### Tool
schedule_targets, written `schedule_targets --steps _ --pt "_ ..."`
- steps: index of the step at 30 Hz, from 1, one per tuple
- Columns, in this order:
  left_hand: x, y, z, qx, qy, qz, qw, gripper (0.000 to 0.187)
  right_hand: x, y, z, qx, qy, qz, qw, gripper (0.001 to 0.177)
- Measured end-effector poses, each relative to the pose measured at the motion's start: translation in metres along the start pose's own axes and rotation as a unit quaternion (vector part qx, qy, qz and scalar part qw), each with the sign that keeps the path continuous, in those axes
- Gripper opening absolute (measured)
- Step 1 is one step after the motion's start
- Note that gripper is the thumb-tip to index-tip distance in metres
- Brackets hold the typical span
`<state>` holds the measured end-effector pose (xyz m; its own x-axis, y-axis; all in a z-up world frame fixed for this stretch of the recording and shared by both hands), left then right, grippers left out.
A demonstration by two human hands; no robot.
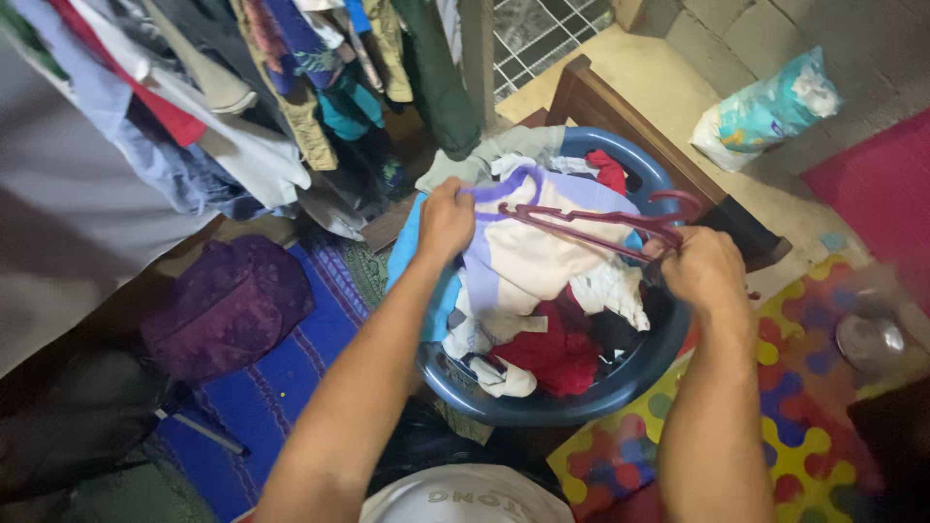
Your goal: The person hangs clothing from a blue plastic tub onto hangers, then places the hangers on a clothing rack.
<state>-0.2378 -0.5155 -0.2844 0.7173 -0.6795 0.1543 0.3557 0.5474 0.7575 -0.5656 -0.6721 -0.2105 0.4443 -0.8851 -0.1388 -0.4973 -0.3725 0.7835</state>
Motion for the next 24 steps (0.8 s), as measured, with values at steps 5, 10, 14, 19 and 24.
schedule_targets --steps 5,10,14,19,24 --pt "0.024 0.084 0.058 0.052 -0.096 -0.074 0.991 0.021 0.007 0.006 -0.032 0.061 0.092 -0.002 0.994 0.019" --pt "0.031 0.156 0.106 0.14 -0.208 -0.102 0.963 0.021 0.006 0.015 -0.07 0.118 0.181 0.003 0.976 0.025" --pt "0.026 0.19 0.128 0.166 -0.303 -0.041 0.937 0.019 0.011 0.02 -0.092 0.137 0.241 0.005 0.961 0.031" --pt "0.023 0.209 0.124 0.186 -0.288 0.058 0.938 0.031 0.021 0.018 -0.108 0.191 0.202 -0.012 0.961 0.031" --pt "0.03 0.223 0.112 0.203 -0.28 0.088 0.934 0.017 0.026 0.016 -0.12 0.263 0.195 -0.031 0.944 0.034"
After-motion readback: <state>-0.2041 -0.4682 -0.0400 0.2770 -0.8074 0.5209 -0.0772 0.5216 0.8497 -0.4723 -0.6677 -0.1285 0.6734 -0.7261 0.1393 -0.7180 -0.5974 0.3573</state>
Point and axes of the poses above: each hand's wrist, its own x-axis towards the middle knuckle, its own y-axis out of the back of the hand, z = x × y, the point moved 3 cm from there along x, towards the middle knuckle, and after that the axes turned 12 degrees about x, right-handed, at the moved point
